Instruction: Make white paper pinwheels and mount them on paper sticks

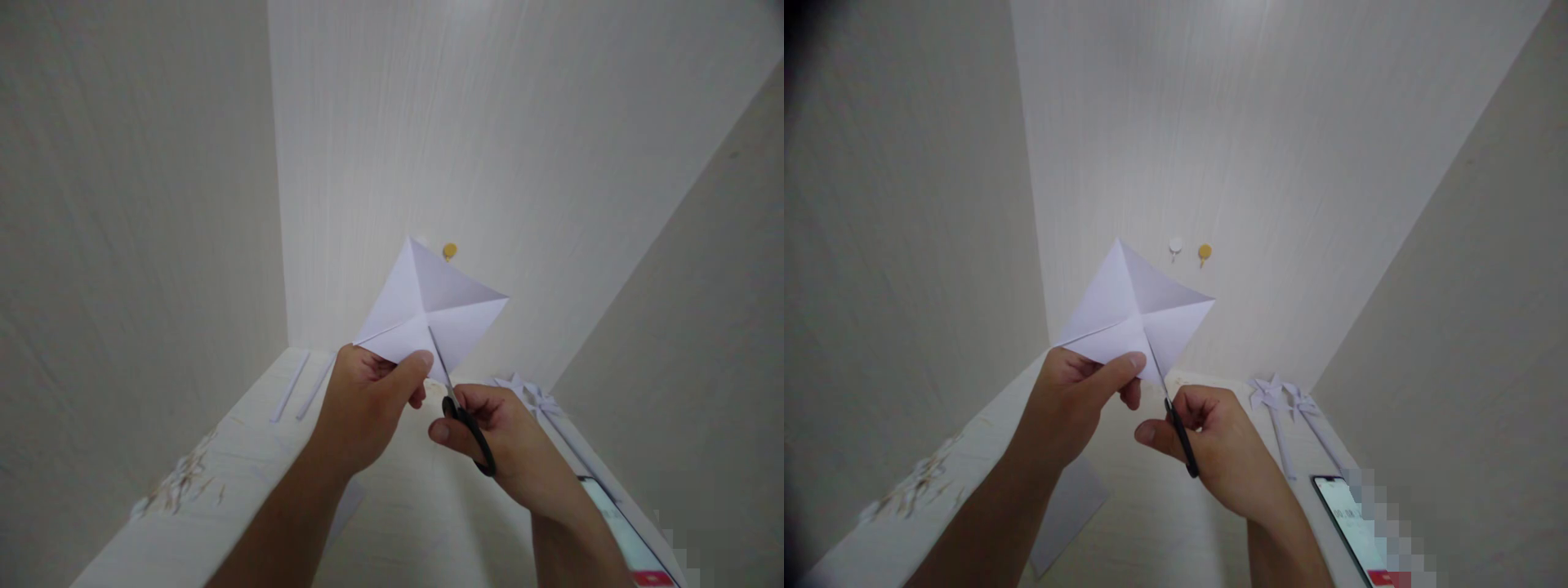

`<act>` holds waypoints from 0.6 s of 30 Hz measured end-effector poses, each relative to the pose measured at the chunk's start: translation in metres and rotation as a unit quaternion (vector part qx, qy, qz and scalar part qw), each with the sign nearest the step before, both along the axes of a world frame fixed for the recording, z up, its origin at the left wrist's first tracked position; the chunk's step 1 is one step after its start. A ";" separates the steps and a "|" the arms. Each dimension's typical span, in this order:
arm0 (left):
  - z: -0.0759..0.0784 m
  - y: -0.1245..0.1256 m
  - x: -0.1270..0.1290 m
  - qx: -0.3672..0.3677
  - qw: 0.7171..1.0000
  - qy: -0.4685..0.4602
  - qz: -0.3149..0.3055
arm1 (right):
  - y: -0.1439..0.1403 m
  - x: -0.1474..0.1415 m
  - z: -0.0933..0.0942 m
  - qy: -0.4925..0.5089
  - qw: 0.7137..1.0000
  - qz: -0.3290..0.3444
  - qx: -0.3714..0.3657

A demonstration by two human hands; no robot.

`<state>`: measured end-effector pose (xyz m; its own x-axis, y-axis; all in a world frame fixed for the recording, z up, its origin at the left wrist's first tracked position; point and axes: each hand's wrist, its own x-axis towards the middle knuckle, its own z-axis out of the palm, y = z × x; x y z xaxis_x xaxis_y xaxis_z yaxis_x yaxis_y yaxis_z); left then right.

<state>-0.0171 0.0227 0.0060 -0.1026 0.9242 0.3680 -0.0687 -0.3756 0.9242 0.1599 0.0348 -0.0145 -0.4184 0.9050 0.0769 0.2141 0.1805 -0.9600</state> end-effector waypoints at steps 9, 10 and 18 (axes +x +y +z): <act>-0.003 -0.001 -0.001 -0.011 1.000 0.014 0.008 | -0.001 -0.001 0.003 -0.006 1.000 -0.005 0.006; -0.003 -0.001 -0.001 -0.012 1.000 0.018 0.009 | -0.001 -0.001 0.003 -0.010 1.000 -0.005 0.010; -0.001 -0.001 -0.001 -0.013 1.000 0.013 0.007 | -0.002 -0.001 0.006 -0.024 0.999 -0.014 0.019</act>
<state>-0.0181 0.0212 0.0051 -0.1061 0.9318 0.3470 -0.0389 -0.3526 0.9350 0.1592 0.0327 -0.0084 -0.3975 0.9130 0.0913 0.2650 0.2095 -0.9412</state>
